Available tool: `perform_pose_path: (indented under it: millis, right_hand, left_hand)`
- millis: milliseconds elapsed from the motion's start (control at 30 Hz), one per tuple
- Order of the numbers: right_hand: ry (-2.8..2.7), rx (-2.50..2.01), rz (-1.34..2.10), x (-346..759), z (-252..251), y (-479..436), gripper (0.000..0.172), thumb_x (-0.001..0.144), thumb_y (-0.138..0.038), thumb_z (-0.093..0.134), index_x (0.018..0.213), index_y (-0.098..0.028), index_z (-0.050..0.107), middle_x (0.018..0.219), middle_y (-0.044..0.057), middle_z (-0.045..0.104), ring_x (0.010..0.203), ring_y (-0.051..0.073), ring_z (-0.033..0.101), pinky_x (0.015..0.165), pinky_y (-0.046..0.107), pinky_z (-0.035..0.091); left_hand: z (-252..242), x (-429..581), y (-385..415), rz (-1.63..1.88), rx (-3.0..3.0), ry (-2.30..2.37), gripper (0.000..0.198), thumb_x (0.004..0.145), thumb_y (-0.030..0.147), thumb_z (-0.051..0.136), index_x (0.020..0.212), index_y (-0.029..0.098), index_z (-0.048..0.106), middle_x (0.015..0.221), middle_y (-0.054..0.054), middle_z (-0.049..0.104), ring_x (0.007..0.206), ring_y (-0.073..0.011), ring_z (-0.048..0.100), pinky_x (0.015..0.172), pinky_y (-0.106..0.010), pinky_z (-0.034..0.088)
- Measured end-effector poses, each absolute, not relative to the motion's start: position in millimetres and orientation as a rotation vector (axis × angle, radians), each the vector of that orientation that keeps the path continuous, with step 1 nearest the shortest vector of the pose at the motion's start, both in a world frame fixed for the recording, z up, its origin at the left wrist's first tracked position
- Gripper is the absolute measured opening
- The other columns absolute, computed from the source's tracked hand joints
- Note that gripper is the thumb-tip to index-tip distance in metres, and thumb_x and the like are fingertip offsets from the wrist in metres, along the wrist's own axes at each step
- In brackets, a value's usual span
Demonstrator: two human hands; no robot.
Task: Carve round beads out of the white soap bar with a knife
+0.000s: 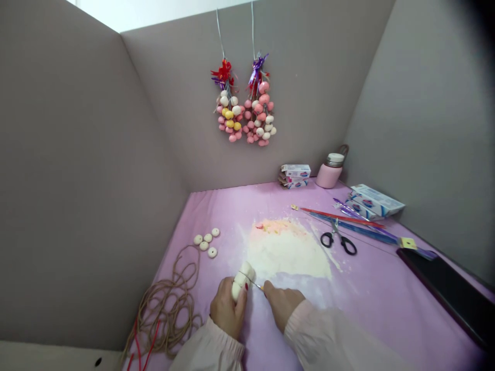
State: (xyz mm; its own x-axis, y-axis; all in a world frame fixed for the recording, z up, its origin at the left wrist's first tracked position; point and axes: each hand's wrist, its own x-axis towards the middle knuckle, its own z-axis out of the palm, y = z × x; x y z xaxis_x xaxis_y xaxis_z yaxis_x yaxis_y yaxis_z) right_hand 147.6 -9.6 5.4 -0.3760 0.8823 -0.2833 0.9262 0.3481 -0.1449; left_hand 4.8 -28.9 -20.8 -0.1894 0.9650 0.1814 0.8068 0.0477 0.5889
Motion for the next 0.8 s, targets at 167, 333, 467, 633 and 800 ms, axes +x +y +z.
perform_pose_path:
  millis: [167, 333, 467, 633, 800]
  right_hand:
    - [2.465, 1.679, -0.393, 150.9, 6.6, -15.0, 0.021, 0.076, -0.013, 0.029, 0.086, -0.019, 0.046, 0.072, 0.007, 0.062, 0.067, 0.021, 0.058, 0.051, 0.029, 0.035]
    - [2.439, 1.759, -0.341, 162.9, 1.6, -25.2, 0.023, 0.076, -0.012, 0.027, 0.088, -0.02, 0.044, 0.071, 0.006, 0.061, 0.064, 0.023, 0.058, 0.049, 0.03, 0.034]
    - [2.463, 1.78, -0.312, 161.0, -0.1, -29.3, 0.02, 0.077, -0.014, 0.028, 0.088, -0.022, 0.043, 0.069, 0.005, 0.061, 0.061, 0.022, 0.058, 0.048, 0.028, 0.032]
    - [2.487, 1.766, -0.32, 149.5, 5.4, -23.3, 0.023, 0.081, -0.018, 0.023, 0.09, -0.021, 0.043, 0.07, 0.006, 0.061, 0.062, 0.022, 0.058, 0.047, 0.028, 0.032]
    - [2.435, 1.75, -0.411, 145.3, 7.6, -16.3, 0.022, 0.077, -0.013, 0.027, 0.089, -0.021, 0.043, 0.072, 0.006, 0.061, 0.064, 0.022, 0.058, 0.049, 0.027, 0.031]
  left_hand:
    - [-21.3, 4.5, -30.0, 0.846, 1.827, 2.085, 0.026, 0.074, 0.041, 0.029, 0.074, 0.021, 0.045, 0.066, 0.0, 0.051, 0.055, -0.0115, 0.048, 0.051, -0.022, 0.032]
    - [-19.9, 5.2, -32.7, 0.832, 1.86, 2.084, 0.022, 0.073, 0.039, 0.032, 0.077, 0.021, 0.045, 0.069, 0.0, 0.052, 0.054, -0.0107, 0.048, 0.05, -0.021, 0.032]
    - [-18.5, 6.5, -34.0, 0.837, 1.868, 2.071, 0.022, 0.073, 0.039, 0.032, 0.078, 0.021, 0.045, 0.07, 0.0, 0.052, 0.056, -0.0113, 0.049, 0.052, -0.022, 0.032]
    - [-18.7, 6.7, -33.8, 0.857, 1.851, 2.042, 0.02, 0.074, 0.036, 0.032, 0.078, 0.021, 0.045, 0.068, 0.0, 0.052, 0.057, -0.0119, 0.049, 0.053, -0.022, 0.033]
    - [-19.6, 7.2, -33.1, 0.88, 1.822, 2.037, 0.021, 0.073, 0.037, 0.032, 0.078, 0.021, 0.046, 0.067, -0.001, 0.053, 0.056, -0.0118, 0.049, 0.051, -0.022, 0.033]
